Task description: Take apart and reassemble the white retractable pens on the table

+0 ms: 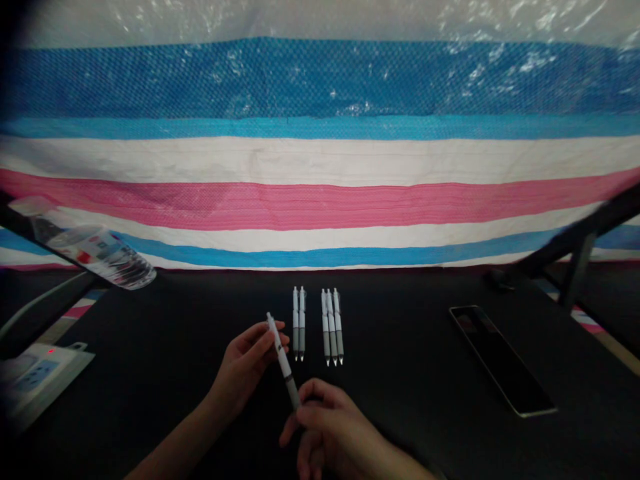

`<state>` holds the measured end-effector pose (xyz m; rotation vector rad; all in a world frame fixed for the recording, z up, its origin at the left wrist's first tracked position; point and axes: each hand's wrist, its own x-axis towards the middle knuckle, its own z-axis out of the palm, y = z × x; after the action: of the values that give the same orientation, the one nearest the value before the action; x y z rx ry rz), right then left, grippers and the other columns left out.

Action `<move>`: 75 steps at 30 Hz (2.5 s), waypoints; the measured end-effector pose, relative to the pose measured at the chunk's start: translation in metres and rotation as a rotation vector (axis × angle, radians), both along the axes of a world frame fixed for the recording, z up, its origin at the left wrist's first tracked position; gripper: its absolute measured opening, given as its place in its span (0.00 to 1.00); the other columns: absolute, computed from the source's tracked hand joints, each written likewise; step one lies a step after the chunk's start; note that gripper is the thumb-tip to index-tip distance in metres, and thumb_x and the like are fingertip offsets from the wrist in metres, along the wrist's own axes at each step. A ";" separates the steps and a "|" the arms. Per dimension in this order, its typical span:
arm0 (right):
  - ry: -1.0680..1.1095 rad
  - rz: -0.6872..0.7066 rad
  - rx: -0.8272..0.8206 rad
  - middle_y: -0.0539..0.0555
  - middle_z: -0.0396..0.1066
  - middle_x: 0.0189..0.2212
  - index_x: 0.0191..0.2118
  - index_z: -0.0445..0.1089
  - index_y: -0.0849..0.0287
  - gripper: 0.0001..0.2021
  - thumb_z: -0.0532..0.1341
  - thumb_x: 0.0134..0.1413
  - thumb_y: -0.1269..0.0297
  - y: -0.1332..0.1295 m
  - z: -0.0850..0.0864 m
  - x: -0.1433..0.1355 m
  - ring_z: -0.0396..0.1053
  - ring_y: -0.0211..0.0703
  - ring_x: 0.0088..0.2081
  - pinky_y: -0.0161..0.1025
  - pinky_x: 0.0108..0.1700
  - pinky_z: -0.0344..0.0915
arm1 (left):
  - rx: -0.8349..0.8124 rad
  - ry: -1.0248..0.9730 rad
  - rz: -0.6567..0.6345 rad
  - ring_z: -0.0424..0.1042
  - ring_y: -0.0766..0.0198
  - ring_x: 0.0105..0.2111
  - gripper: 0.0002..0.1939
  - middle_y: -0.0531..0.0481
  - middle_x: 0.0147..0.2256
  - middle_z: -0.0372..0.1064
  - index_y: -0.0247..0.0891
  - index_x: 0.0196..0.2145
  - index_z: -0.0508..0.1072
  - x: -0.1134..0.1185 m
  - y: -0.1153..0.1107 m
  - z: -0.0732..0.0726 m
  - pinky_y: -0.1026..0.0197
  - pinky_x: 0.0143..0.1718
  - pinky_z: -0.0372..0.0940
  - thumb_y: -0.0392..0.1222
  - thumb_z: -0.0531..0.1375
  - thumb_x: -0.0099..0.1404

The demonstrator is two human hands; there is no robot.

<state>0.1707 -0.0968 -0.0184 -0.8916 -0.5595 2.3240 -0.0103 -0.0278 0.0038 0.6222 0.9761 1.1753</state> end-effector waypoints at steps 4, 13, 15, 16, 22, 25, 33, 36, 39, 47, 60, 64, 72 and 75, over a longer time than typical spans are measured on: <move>0.004 0.027 -0.014 0.55 0.78 0.30 0.41 0.63 0.60 0.21 0.64 0.56 0.46 0.001 0.000 0.000 0.70 0.34 0.15 0.26 0.14 0.54 | 0.000 0.007 0.007 0.77 0.60 0.29 0.19 0.45 0.29 0.80 0.34 0.36 0.83 0.000 0.000 0.001 0.62 0.33 0.72 0.49 0.77 0.50; -0.058 0.087 0.005 0.57 0.79 0.29 0.38 0.64 0.61 0.22 0.67 0.54 0.47 0.000 0.006 0.001 0.77 0.39 0.20 0.24 0.15 0.58 | 0.000 0.010 0.003 0.77 0.62 0.30 0.19 0.45 0.29 0.80 0.34 0.36 0.84 0.000 0.000 -0.001 0.65 0.32 0.71 0.49 0.76 0.50; -0.090 0.086 0.012 0.53 0.78 0.25 0.37 0.61 0.58 0.22 0.69 0.52 0.48 0.000 0.006 0.001 0.75 0.38 0.19 0.23 0.14 0.56 | -0.006 0.006 -0.002 0.77 0.62 0.29 0.19 0.45 0.28 0.80 0.34 0.36 0.84 0.001 -0.001 -0.001 0.65 0.31 0.71 0.49 0.77 0.50; -0.100 0.086 0.017 0.52 0.77 0.23 0.36 0.60 0.57 0.22 0.69 0.51 0.49 -0.001 0.006 0.001 0.74 0.37 0.18 0.23 0.14 0.56 | -0.008 0.004 0.001 0.77 0.63 0.29 0.19 0.45 0.28 0.80 0.34 0.36 0.84 0.001 -0.001 -0.001 0.65 0.31 0.71 0.49 0.77 0.50; -0.129 0.082 0.040 0.49 0.75 0.19 0.34 0.58 0.56 0.20 0.71 0.46 0.57 -0.004 -0.001 0.001 0.69 0.33 0.15 0.22 0.14 0.51 | -0.011 -0.030 0.088 0.76 0.65 0.27 0.18 0.46 0.28 0.80 0.34 0.35 0.83 -0.004 0.005 0.003 0.67 0.30 0.71 0.47 0.77 0.50; -0.164 0.076 0.018 0.49 0.75 0.17 0.33 0.58 0.56 0.19 0.70 0.43 0.61 -0.005 -0.002 0.001 0.67 0.32 0.13 0.22 0.14 0.49 | 0.000 -0.039 0.156 0.76 0.65 0.28 0.19 0.47 0.28 0.80 0.33 0.36 0.83 -0.010 0.011 0.004 0.67 0.31 0.72 0.46 0.78 0.49; -0.199 0.086 0.011 0.47 0.74 0.16 0.32 0.58 0.56 0.18 0.70 0.39 0.63 -0.005 0.000 0.000 0.65 0.31 0.13 0.24 0.16 0.51 | 0.032 -0.059 0.285 0.77 0.65 0.29 0.21 0.47 0.29 0.81 0.33 0.35 0.83 -0.023 0.022 0.001 0.68 0.30 0.72 0.46 0.79 0.46; -0.224 0.094 0.022 0.47 0.74 0.16 0.32 0.59 0.56 0.17 0.69 0.40 0.64 -0.005 0.000 0.000 0.65 0.31 0.14 0.23 0.16 0.51 | 0.024 -0.068 0.277 0.77 0.65 0.28 0.21 0.47 0.29 0.81 0.33 0.35 0.83 -0.023 0.022 0.002 0.68 0.30 0.73 0.46 0.79 0.45; -0.224 0.097 0.031 0.49 0.75 0.17 0.32 0.59 0.56 0.18 0.70 0.40 0.63 -0.005 -0.001 0.001 0.65 0.31 0.13 0.23 0.15 0.51 | 0.016 -0.074 0.255 0.77 0.66 0.27 0.21 0.47 0.28 0.81 0.32 0.34 0.83 -0.020 0.021 0.003 0.68 0.30 0.72 0.46 0.79 0.45; -0.191 0.064 0.054 0.47 0.74 0.17 0.34 0.57 0.55 0.21 0.71 0.43 0.58 -0.002 -0.001 0.000 0.67 0.34 0.13 0.25 0.14 0.53 | 0.017 -0.019 0.080 0.75 0.66 0.27 0.18 0.48 0.28 0.80 0.34 0.34 0.82 0.003 -0.003 0.000 0.68 0.29 0.70 0.48 0.77 0.50; -0.042 0.051 0.037 0.54 0.77 0.22 0.36 0.65 0.61 0.26 0.68 0.51 0.41 -0.001 -0.004 0.000 0.71 0.37 0.15 0.26 0.14 0.57 | 0.043 0.006 -0.041 0.77 0.62 0.30 0.16 0.46 0.30 0.80 0.35 0.36 0.82 0.003 -0.006 0.000 0.65 0.32 0.71 0.49 0.74 0.55; -0.028 -0.003 0.030 0.60 0.80 0.32 0.47 0.65 0.64 0.30 0.66 0.53 0.40 -0.001 0.000 0.000 0.78 0.43 0.21 0.28 0.15 0.61 | 0.037 -0.013 0.023 0.77 0.62 0.30 0.16 0.47 0.30 0.79 0.35 0.36 0.82 0.003 -0.006 0.002 0.64 0.33 0.72 0.48 0.75 0.54; -0.098 0.027 0.077 0.53 0.77 0.24 0.37 0.60 0.58 0.26 0.65 0.53 0.39 -0.001 -0.002 0.000 0.76 0.40 0.18 0.26 0.14 0.60 | 0.055 0.008 0.024 0.77 0.62 0.31 0.15 0.47 0.31 0.79 0.35 0.37 0.82 0.002 -0.006 0.001 0.65 0.33 0.72 0.47 0.74 0.55; -0.081 0.026 0.058 0.56 0.78 0.27 0.44 0.62 0.61 0.30 0.62 0.55 0.35 -0.003 -0.002 0.000 0.77 0.42 0.20 0.27 0.16 0.61 | 0.062 0.008 0.038 0.77 0.62 0.31 0.15 0.47 0.31 0.79 0.35 0.37 0.82 0.001 -0.005 0.001 0.64 0.34 0.72 0.47 0.74 0.56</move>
<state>0.1710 -0.0995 -0.0207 -0.9601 -0.6728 2.2906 -0.0091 -0.0329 0.0044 0.6611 0.9651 1.2412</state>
